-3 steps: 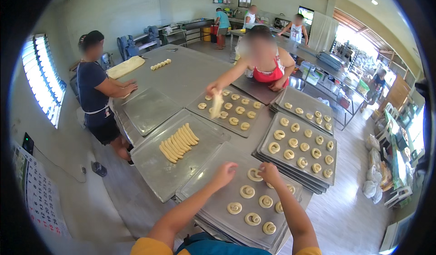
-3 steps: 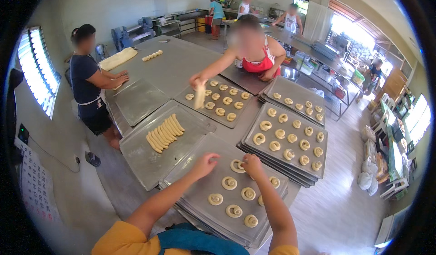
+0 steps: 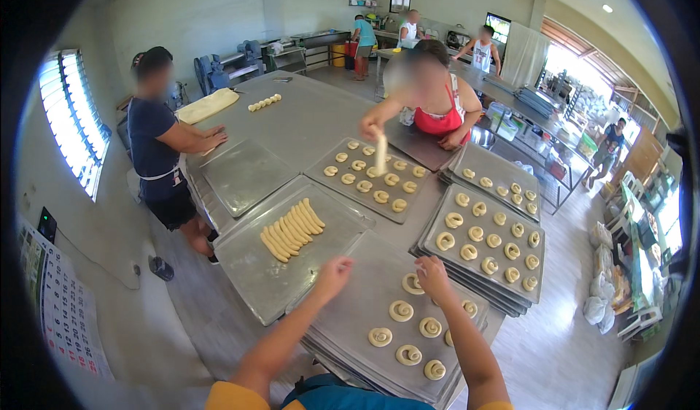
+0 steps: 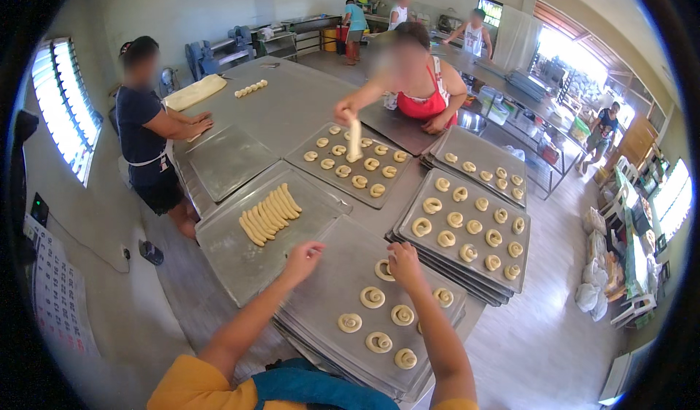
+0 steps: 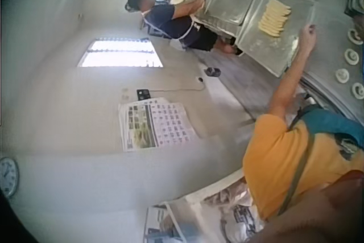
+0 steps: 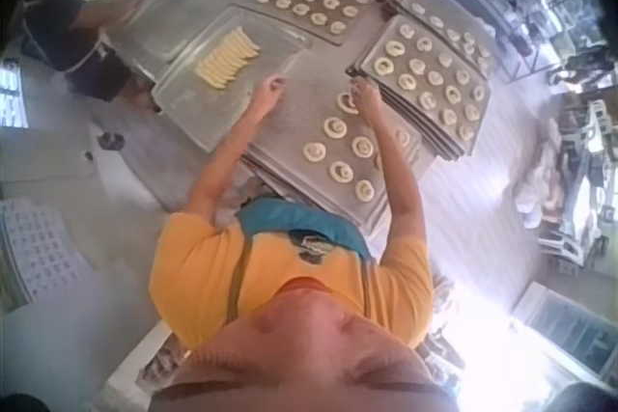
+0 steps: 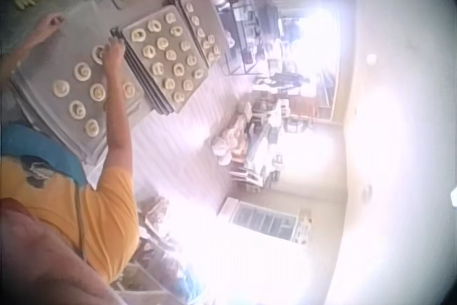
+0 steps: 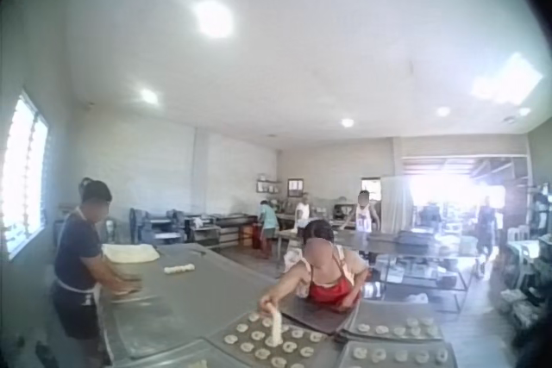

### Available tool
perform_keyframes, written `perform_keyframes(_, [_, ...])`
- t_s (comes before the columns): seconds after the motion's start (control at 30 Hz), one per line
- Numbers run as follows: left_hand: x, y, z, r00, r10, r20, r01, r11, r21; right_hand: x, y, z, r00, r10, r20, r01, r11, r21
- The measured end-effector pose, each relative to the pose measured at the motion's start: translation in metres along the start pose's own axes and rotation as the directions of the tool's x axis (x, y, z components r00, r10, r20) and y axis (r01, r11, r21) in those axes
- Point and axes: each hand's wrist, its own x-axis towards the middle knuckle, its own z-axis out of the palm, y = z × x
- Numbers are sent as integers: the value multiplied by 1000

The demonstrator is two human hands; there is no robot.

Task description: The person shapes dough into spiral pastries by rolling and coiling small pieces, then places them on metal baking trays. The person also rolls dough into cylindrical shapes and arranges them on trays. Other workers are visible performing similar tasks at the same table.

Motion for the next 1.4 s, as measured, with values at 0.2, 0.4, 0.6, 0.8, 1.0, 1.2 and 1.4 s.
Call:
perform_keyframes(0.2, [36,-117,-103,835,90,-543,62,965,256,9,-11,47,999,-19,-35,15,994,-113])
perform_keyframes(0.4, [76,-215,-155,863,-104,-494,341,842,419,9,-15,34,987,-33,-155,37,999,22])
perform_keyframes(0.6, [74,-207,-155,855,-245,-457,337,932,130,5,-52,6,997,-22,-80,30,995,99])
perform_keyframes(0.8, [68,-188,-151,896,-173,-410,244,962,126,-4,-89,42,987,-154,41,141,963,229])
perform_keyframes(1.0, [45,-131,-142,876,36,-481,139,936,325,-35,-134,52,959,-272,85,236,925,298])
perform_keyframes(1.2, [-42,73,-117,997,-9,80,14,998,-65,-54,-157,40,939,-245,-242,285,947,150])
perform_keyframes(1.4, [-52,135,-142,995,87,44,-68,943,-327,-77,-156,-28,889,-155,431,-125,823,554])
